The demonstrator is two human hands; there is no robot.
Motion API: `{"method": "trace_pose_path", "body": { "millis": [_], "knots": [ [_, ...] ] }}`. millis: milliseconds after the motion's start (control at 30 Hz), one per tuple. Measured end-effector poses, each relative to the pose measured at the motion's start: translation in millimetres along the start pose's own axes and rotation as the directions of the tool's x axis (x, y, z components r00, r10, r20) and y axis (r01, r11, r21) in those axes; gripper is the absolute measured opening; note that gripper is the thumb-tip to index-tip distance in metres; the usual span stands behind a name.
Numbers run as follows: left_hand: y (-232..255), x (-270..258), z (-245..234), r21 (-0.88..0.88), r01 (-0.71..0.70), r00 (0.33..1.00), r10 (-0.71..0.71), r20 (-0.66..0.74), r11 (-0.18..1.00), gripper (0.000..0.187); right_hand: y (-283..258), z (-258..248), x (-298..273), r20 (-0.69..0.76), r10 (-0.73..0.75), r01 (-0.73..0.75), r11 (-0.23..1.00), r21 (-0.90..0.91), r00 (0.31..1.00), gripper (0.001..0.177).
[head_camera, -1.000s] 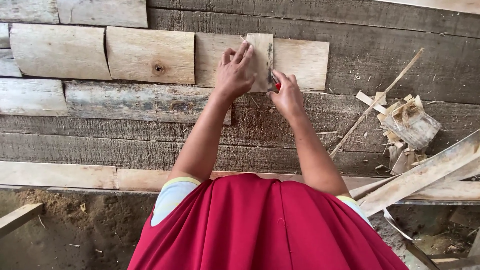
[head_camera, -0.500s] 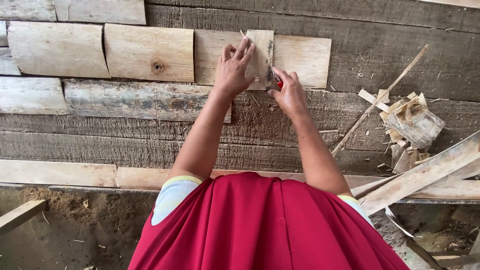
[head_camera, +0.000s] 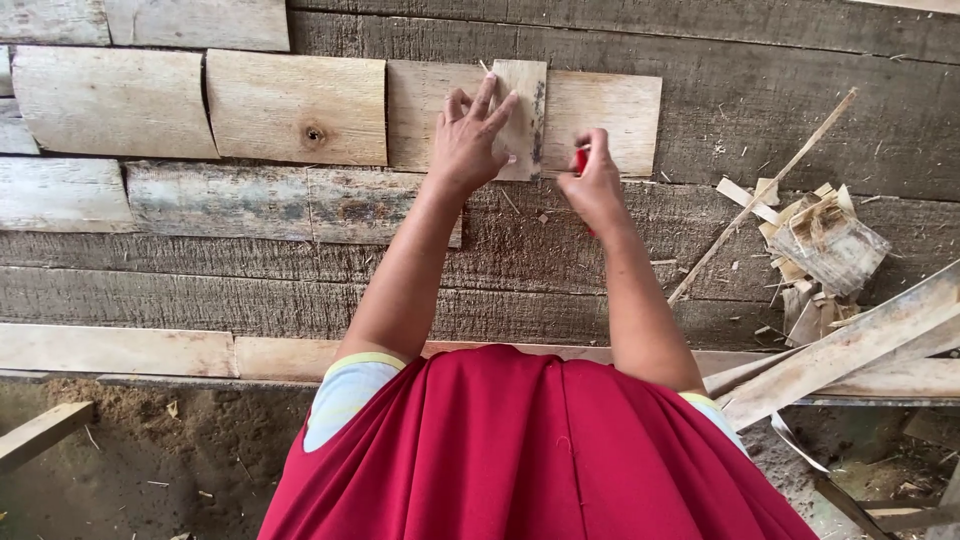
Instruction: The person uses a red utility knife to cut small rectangular pieces of wood on a wooden workbench. They position the wood, score it with the knife, and snap off the cut sections, repeating the process on several pieces.
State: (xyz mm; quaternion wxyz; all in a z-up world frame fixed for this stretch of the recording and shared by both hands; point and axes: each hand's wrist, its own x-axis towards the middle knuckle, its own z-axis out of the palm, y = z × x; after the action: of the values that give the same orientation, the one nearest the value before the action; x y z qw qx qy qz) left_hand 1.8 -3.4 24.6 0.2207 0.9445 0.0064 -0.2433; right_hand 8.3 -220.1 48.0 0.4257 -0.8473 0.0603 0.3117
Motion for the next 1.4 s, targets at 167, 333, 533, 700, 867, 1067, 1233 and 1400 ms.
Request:
{"method": "trace_pose_path", "body": {
  "millis": [167,333,533,700,867,1067,1233,1400],
  "knots": [
    [-1.4,1.8,2.4,-0.001,0.0,1.0,0.0,-0.003,1.0,0.084,-9.2,-20.6,-5.4,0.04,0.097,-0.105,0.914,0.391,0.994,0.034],
    [4.0,1.2,-1.4,0.043,0.024,0.998,-0.026,0.053,0.999,0.083,-11.6,-34.8,-10.5,0.16,0.183,-0.238,0.578,0.78,0.97,0.019],
    [12.0,1.8,0.8,0.016,0.034,0.995,-0.036,0.091,0.999,0.092,-22.9,-26.0,-16.2,0.366,0.092,-0.368,0.432,0.823,0.926,0.03],
    [26.8,-7.4,-15.3,0.039,0.066,0.986,-0.072,0.149,0.997,0.089,-84.2,-21.2,-30.5,0.086,0.206,-0.219,0.958,0.186,0.975,0.031],
    [29.0,-4.9,-12.2,0.091,0.057,0.983,-0.072,0.167,0.994,0.092,-55.3,5.1,28.4,-0.034,0.204,-0.206,0.951,-0.23,0.978,0.039],
    [31.0,-6.1,-11.3,0.059,0.064,0.983,-0.073,0.166,0.996,0.097,-46.8,25.3,69.8,-0.115,0.16,-0.194,0.886,-0.42,0.98,0.037],
    [22.6,0.9,5.1,0.095,0.038,0.987,-0.052,0.152,0.995,0.1,-32.6,32.9,88.2,-0.129,0.107,-0.157,0.864,-0.479,0.986,0.033],
    [18.2,2.1,22.0,0.195,0.004,0.998,0.007,-0.055,0.981,0.098,-26.2,37.8,90.2,-0.107,0.038,-0.092,0.824,-0.559,0.994,0.037]
  ]
}}
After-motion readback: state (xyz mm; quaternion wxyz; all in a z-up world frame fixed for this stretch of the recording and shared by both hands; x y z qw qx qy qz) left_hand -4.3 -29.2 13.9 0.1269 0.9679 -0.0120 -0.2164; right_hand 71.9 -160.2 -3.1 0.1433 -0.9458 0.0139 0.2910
